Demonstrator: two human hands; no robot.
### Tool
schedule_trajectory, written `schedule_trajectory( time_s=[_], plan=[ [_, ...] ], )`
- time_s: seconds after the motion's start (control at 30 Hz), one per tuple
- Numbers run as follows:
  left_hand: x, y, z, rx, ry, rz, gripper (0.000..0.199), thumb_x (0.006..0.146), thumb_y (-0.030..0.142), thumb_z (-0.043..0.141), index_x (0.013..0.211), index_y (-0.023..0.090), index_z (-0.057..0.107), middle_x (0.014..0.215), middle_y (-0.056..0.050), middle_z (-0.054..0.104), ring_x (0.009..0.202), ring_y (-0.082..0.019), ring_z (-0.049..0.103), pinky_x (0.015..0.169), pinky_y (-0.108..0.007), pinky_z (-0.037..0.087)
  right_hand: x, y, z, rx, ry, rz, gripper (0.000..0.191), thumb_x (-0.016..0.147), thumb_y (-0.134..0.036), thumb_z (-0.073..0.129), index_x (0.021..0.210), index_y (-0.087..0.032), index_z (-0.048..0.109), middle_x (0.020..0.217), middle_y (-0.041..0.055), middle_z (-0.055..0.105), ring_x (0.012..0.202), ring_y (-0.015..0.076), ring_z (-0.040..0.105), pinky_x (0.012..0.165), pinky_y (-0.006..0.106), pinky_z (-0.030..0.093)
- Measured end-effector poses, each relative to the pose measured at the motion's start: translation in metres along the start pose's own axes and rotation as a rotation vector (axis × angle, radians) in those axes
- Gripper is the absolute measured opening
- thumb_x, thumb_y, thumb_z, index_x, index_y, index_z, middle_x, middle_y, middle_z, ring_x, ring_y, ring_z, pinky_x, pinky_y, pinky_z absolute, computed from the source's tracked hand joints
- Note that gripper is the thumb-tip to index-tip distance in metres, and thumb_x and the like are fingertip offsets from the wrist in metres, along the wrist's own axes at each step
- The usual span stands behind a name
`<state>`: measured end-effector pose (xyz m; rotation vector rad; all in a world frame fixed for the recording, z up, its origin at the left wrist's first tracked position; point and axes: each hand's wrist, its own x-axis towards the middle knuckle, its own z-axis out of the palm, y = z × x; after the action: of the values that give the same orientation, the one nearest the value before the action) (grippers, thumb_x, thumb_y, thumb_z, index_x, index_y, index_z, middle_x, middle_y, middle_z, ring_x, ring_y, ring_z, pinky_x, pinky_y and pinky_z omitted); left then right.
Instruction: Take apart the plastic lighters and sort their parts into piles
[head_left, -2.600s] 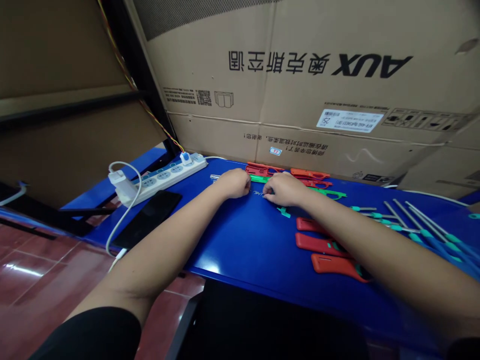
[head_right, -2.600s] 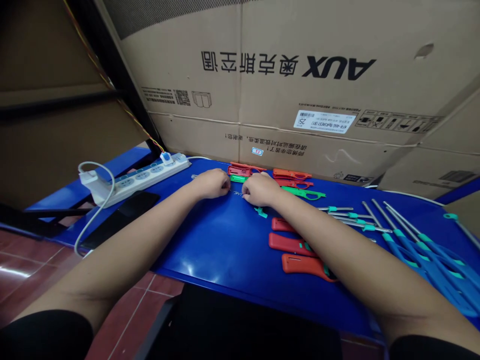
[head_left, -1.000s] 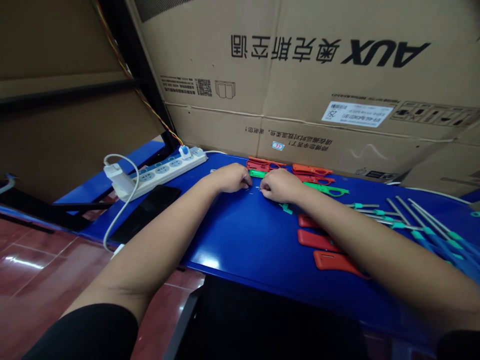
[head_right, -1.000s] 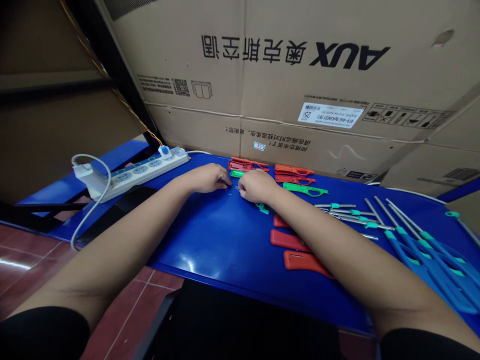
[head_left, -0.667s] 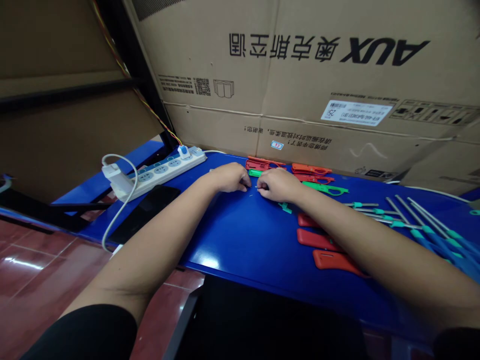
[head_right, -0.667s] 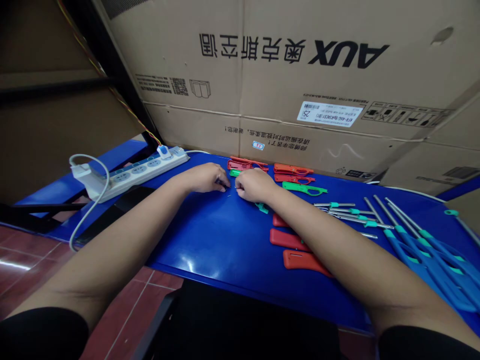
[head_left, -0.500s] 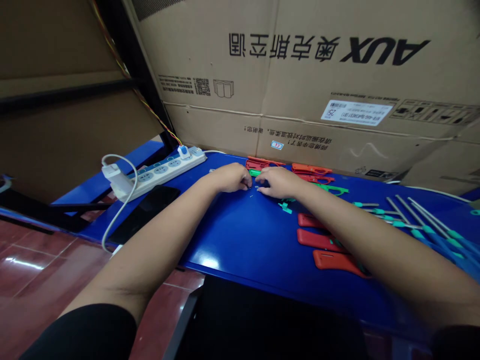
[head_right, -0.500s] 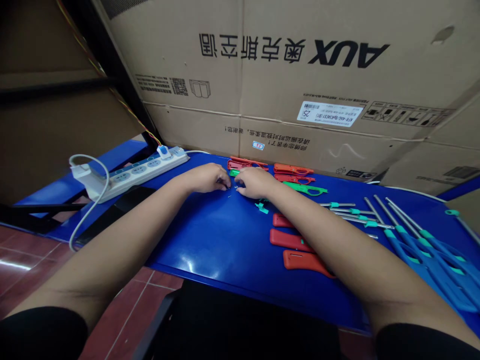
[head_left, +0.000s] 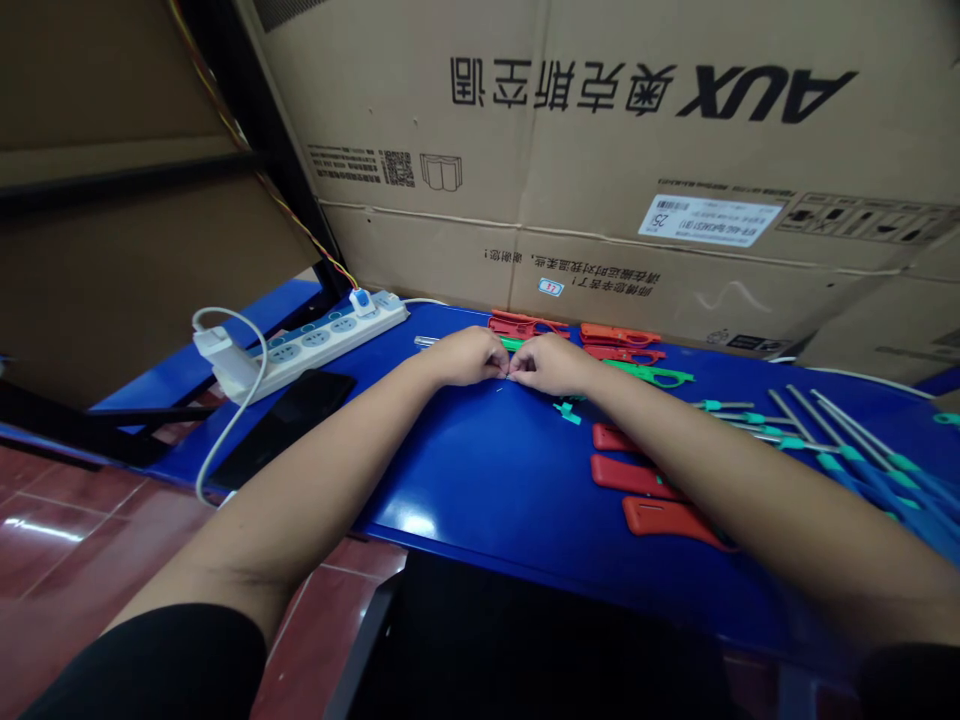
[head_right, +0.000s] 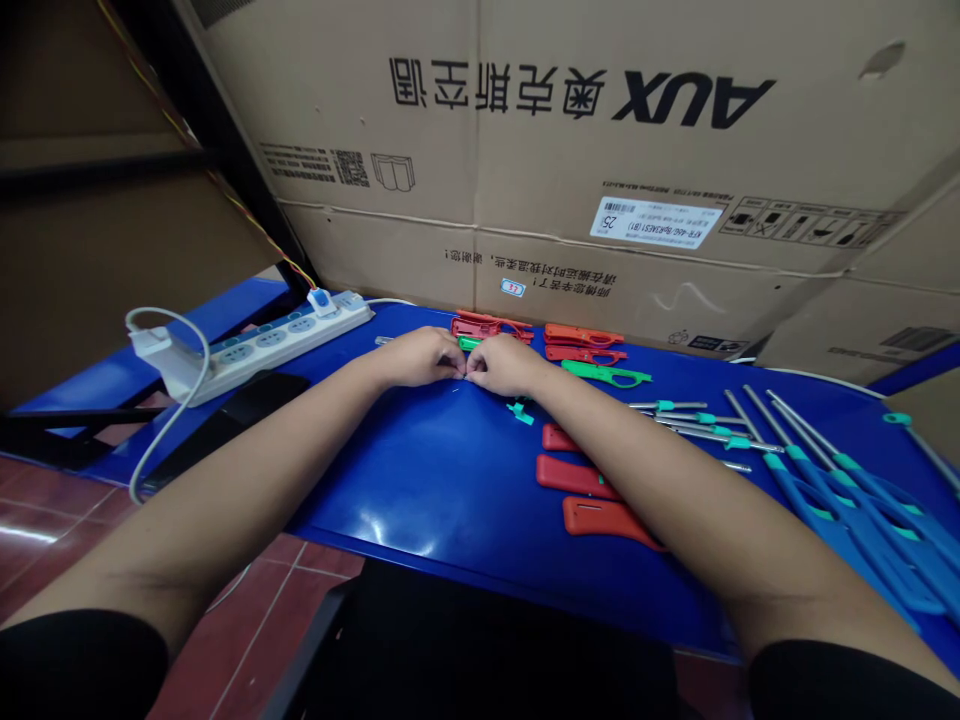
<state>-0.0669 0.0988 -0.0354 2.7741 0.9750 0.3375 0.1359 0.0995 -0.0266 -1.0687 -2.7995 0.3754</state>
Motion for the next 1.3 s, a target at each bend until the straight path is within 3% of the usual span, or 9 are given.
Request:
schedule_trajectory(
  time_s=[0.3,0.5,0.73,0.93,1.03,1.1,1.2,1.3],
  plan=[
    [-0.006,0.002,-0.009,-0.042,-0.017,-0.061,0.01,0.083,0.025,0.073,0.09,0.019,0.077,0.083,-0.002,0.074,0.076,-0.014,0.065,0.07,-0.023,0.043,-0.003,-0.005,-0.003,0.01,-0.009,-0.03,0.019,0.086,-0.022,0.061,0.091,-0.019,0.079,0.085,0.0022,0.078,0.071,0.0136,0.066,0.065,0.023,0.042],
    [-0.009,0.008,-0.014,-0.072,-0.134,-0.152,0.031,0.072,0.042,0.084,0.09,0.019,0.076,0.081,0.0,0.073,0.068,-0.012,0.063,0.061,-0.02,0.039,-0.024,-0.001,-0.028,-0.017,0.082,-0.043,0.023,0.089,-0.028,0.061,0.101,-0.018,0.078,0.101,0.0069,0.077,0.088,0.0184,0.068,0.081,0.028,0.046],
    [-0.003,0.006,-0.008,-0.017,-0.048,-0.232,0.025,0.073,0.04,0.082,0.078,0.018,0.072,0.074,0.0,0.068,0.065,-0.013,0.057,0.059,-0.022,0.034,-0.077,0.012,-0.047,0.011,0.239,-0.063,0.024,0.091,-0.034,0.061,0.099,-0.017,0.076,0.097,0.0071,0.075,0.086,0.0187,0.067,0.081,0.032,0.05],
    [-0.002,0.006,-0.013,-0.008,0.074,-0.213,0.024,0.078,0.037,0.078,0.075,0.016,0.067,0.076,-0.001,0.066,0.067,-0.014,0.056,0.062,-0.024,0.037,-0.154,0.01,-0.067,-0.047,0.281,0.016,0.027,0.095,-0.036,0.052,0.097,-0.02,0.074,0.097,0.0067,0.075,0.089,0.0201,0.067,0.083,0.034,0.051],
    [0.0,0.039,-0.017,-0.047,0.204,-0.125,0.021,0.085,0.036,0.073,0.081,0.016,0.068,0.079,-0.003,0.068,0.074,-0.016,0.06,0.07,-0.027,0.043,-0.205,0.01,-0.071,-0.071,0.25,0.131,0.03,0.098,-0.037,0.048,0.089,-0.022,0.072,0.091,0.0072,0.073,0.083,0.0199,0.067,0.076,0.034,0.051],
    [0.003,0.078,-0.015,-0.105,0.256,-0.007,0.021,0.092,0.037,0.064,0.087,0.018,0.07,0.084,-0.003,0.07,0.08,-0.016,0.063,0.076,-0.028,0.046,-0.239,0.01,-0.065,-0.056,0.118,0.165,0.029,0.098,-0.037,0.048,0.091,-0.024,0.073,0.091,0.0075,0.073,0.082,0.0204,0.067,0.074,0.034,0.052],
    [0.008,0.141,-0.001,-0.135,0.145,0.153,0.027,0.096,0.042,0.058,0.106,0.02,0.071,0.099,-0.007,0.07,0.094,-0.02,0.063,0.086,-0.034,0.049,-0.281,0.006,-0.048,-0.096,0.078,0.228,0.024,0.096,-0.036,0.052,0.097,-0.027,0.074,0.096,0.0085,0.072,0.087,0.0232,0.068,0.079,0.038,0.054],
    [0.013,0.179,0.014,-0.041,0.045,0.205,0.034,0.096,0.046,0.058,0.112,0.019,0.07,0.1,-0.009,0.069,0.095,-0.024,0.062,0.085,-0.038,0.05,-0.308,-0.003,-0.027,-0.072,0.147,0.255,0.025,0.097,-0.035,0.051,0.105,-0.028,0.073,0.102,0.0096,0.071,0.095,0.0238,0.067,0.084,0.04,0.054]
  ],
)
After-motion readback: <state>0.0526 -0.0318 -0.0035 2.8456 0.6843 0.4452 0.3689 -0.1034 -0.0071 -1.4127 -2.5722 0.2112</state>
